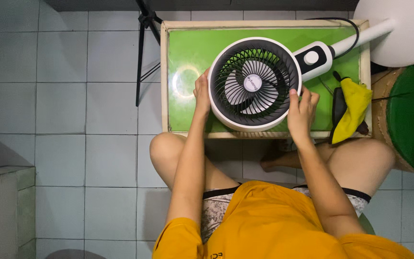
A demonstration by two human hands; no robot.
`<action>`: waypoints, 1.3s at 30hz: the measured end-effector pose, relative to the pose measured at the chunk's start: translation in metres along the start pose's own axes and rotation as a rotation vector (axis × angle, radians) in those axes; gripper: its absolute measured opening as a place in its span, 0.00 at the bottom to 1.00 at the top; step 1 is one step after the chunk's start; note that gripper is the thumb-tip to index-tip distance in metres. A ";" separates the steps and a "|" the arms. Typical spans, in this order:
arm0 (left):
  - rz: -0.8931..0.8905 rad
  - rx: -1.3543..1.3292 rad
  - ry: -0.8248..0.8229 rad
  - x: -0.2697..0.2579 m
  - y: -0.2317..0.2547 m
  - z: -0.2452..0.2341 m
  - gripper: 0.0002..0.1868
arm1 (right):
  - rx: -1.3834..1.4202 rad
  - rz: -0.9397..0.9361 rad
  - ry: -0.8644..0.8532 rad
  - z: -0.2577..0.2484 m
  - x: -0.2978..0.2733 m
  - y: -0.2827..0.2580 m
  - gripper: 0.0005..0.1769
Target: The person assembles a small electric fan by attaching the fan blade to the motor, placing the front grille, and securing it with a screwdriver. They wipe the fan with a yellow cloth during the process.
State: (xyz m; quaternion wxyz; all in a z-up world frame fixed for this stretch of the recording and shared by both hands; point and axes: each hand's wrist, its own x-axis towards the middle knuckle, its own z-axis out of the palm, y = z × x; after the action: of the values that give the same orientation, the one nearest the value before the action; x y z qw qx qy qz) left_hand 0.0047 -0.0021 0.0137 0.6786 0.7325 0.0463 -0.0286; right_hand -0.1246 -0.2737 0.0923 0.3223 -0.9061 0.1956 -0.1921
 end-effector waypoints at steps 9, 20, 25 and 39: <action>-0.020 -0.126 0.014 0.003 0.010 -0.001 0.40 | 0.031 0.017 -0.006 0.001 -0.003 0.004 0.26; 0.071 -0.191 -0.044 0.001 0.014 0.001 0.41 | 0.008 0.020 -0.002 0.002 -0.005 0.005 0.27; 0.083 -0.237 -0.007 0.004 0.000 0.005 0.38 | 0.119 0.008 0.015 -0.002 -0.001 0.018 0.24; 0.023 -0.258 -0.025 -0.005 0.002 0.003 0.37 | 0.044 0.106 0.152 -0.046 0.019 0.055 0.19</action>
State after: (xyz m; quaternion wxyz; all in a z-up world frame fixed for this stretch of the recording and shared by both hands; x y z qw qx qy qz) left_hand 0.0004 -0.0049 0.0163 0.7678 0.6393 0.0328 -0.0240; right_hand -0.1433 -0.3456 0.0930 0.3360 -0.8699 0.2631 -0.2474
